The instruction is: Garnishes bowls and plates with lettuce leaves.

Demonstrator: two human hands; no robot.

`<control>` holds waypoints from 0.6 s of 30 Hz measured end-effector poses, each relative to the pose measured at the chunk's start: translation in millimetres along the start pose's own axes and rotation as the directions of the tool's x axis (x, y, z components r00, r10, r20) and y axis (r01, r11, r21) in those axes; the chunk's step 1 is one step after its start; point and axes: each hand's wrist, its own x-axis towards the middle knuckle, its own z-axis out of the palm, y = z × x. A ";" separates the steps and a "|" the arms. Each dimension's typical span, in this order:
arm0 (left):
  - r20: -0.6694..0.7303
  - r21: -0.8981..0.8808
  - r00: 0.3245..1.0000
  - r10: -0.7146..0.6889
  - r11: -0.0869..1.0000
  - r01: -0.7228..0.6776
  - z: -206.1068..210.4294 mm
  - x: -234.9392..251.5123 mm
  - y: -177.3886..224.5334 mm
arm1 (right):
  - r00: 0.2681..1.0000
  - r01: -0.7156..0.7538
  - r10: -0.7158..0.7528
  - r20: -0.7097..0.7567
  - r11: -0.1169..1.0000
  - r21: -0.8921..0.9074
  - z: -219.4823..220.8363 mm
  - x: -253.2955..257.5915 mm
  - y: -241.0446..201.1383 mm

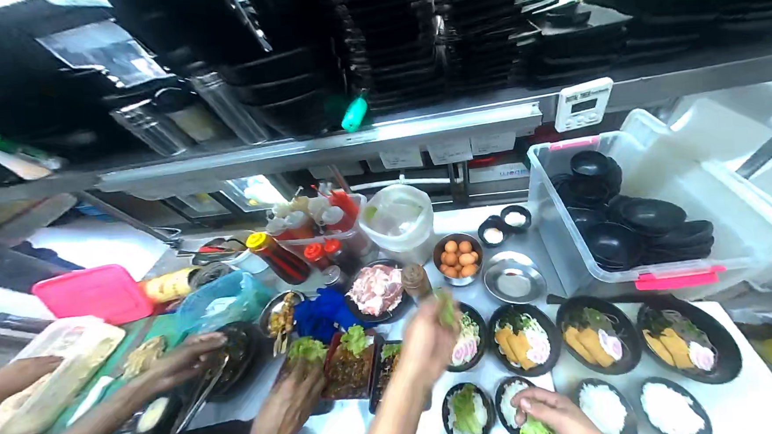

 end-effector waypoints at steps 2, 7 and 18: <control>0.015 -0.079 0.991 0.135 0.988 -0.133 14.0 31.4 52.8 | 1.000 -0.018 0.018 -0.004 1.000 0.016 0.7 -0.3 -1.0; -0.067 0.315 0.960 0.271 0.919 -0.237 14.7 43.6 65.8 | 0.998 -0.056 0.056 0.012 0.942 0.331 4.2 -7.7 -9.9; 0.507 0.802 0.860 -0.065 0.403 -0.442 -31.8 -48.3 -113.6 | 1.000 0.012 -0.019 0.016 0.926 0.376 -2.7 -20.4 -25.8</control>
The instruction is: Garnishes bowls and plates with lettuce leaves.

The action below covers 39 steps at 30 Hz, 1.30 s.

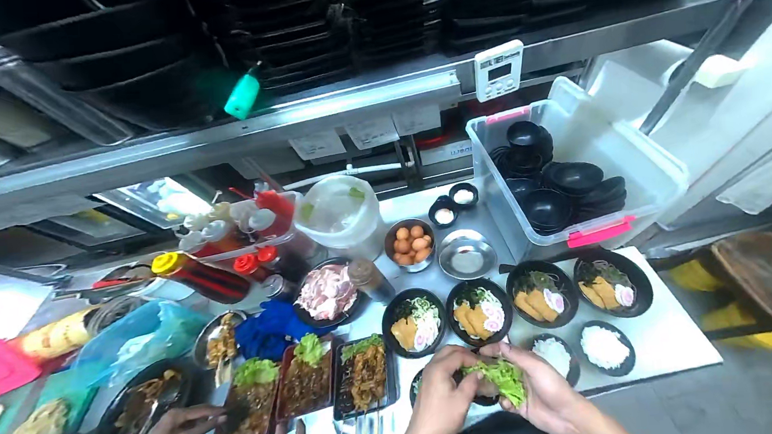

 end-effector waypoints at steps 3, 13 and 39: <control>-0.022 -0.299 0.976 -0.215 0.933 0.199 -8.1 -0.3 3.5 | 0.999 0.034 -0.033 0.019 0.997 -0.069 -0.3 -1.3 4.1; 0.025 -0.747 0.888 -0.460 0.581 0.323 12.0 -17.5 13.4 | 0.998 0.026 -0.031 -0.062 0.996 -0.089 4.8 -5.5 9.2; 0.031 -0.586 0.916 -0.399 0.736 0.340 -6.3 -20.5 46.9 | 0.994 0.112 -0.105 0.042 0.970 -0.215 5.5 -9.6 9.0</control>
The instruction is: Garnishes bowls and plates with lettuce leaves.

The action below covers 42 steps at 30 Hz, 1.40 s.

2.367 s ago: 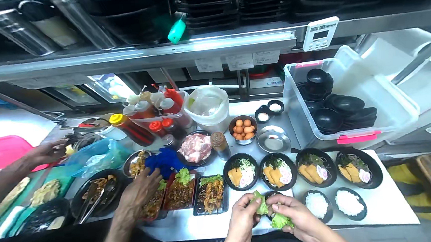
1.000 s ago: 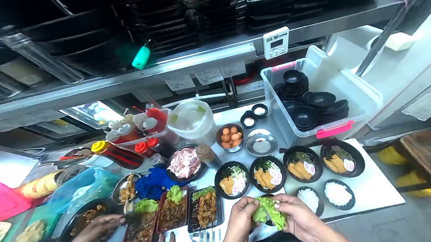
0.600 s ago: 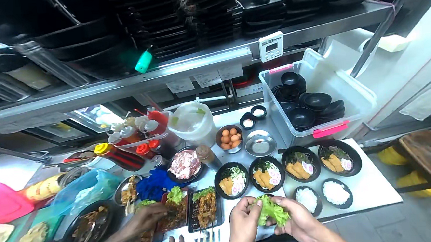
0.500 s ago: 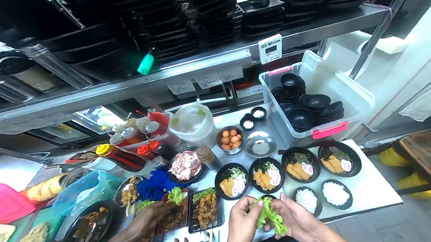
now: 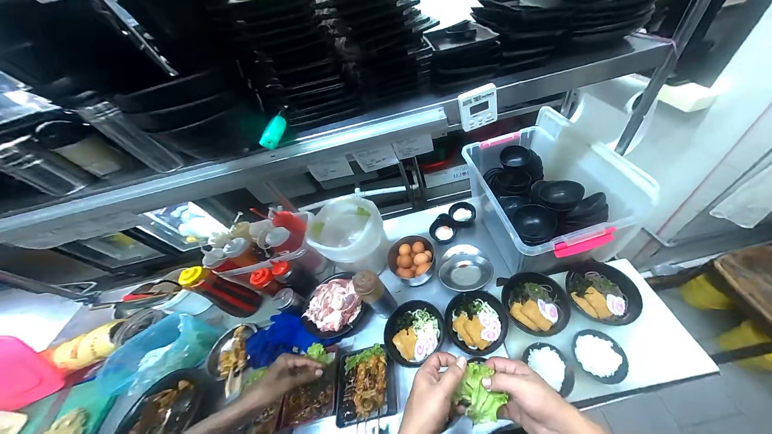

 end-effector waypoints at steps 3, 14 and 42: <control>0.025 -0.036 1.000 -0.003 0.999 0.003 2.8 0.5 -10.3 | 0.996 0.046 -0.050 -0.071 0.997 -0.055 -0.7 -0.4 1.9; -0.050 -0.015 0.998 0.039 0.999 -0.040 15.3 13.2 -42.7 | 0.999 0.033 -0.033 0.011 0.999 -0.003 -19.3 -12.6 -0.1; -0.069 0.978 0.975 0.211 0.205 0.025 48.0 88.4 -106.2 | 0.976 0.147 -0.075 -0.206 0.922 0.359 -98.5 -76.2 24.5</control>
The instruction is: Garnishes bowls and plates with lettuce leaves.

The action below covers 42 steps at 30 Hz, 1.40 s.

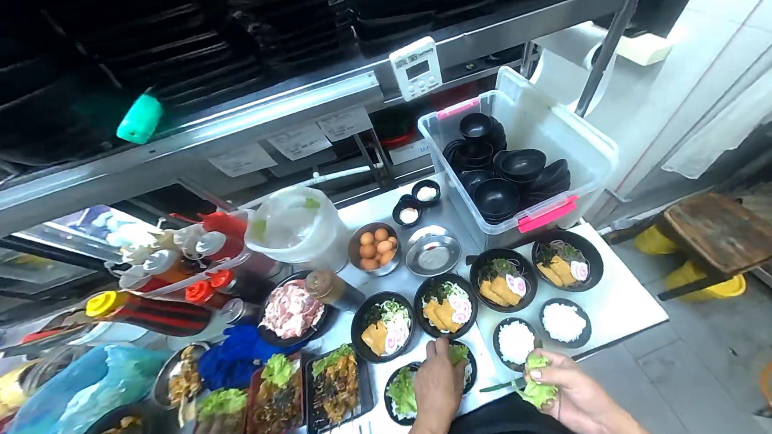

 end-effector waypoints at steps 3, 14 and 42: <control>-0.094 0.070 0.995 -0.018 0.997 0.024 -3.6 -1.8 -2.7 | 0.987 -0.013 -0.010 -0.162 0.991 -0.137 -0.3 -0.5 -10.3; 0.242 -0.885 0.818 0.522 0.464 -0.035 -54.8 -15.4 49.9 | 0.999 -0.029 0.045 0.028 0.914 -0.405 16.2 21.5 -44.4; 0.502 -0.857 0.826 0.257 0.022 0.514 -21.7 3.2 91.7 | 0.985 0.069 -0.119 -0.127 0.936 -0.346 -23.0 16.3 -16.8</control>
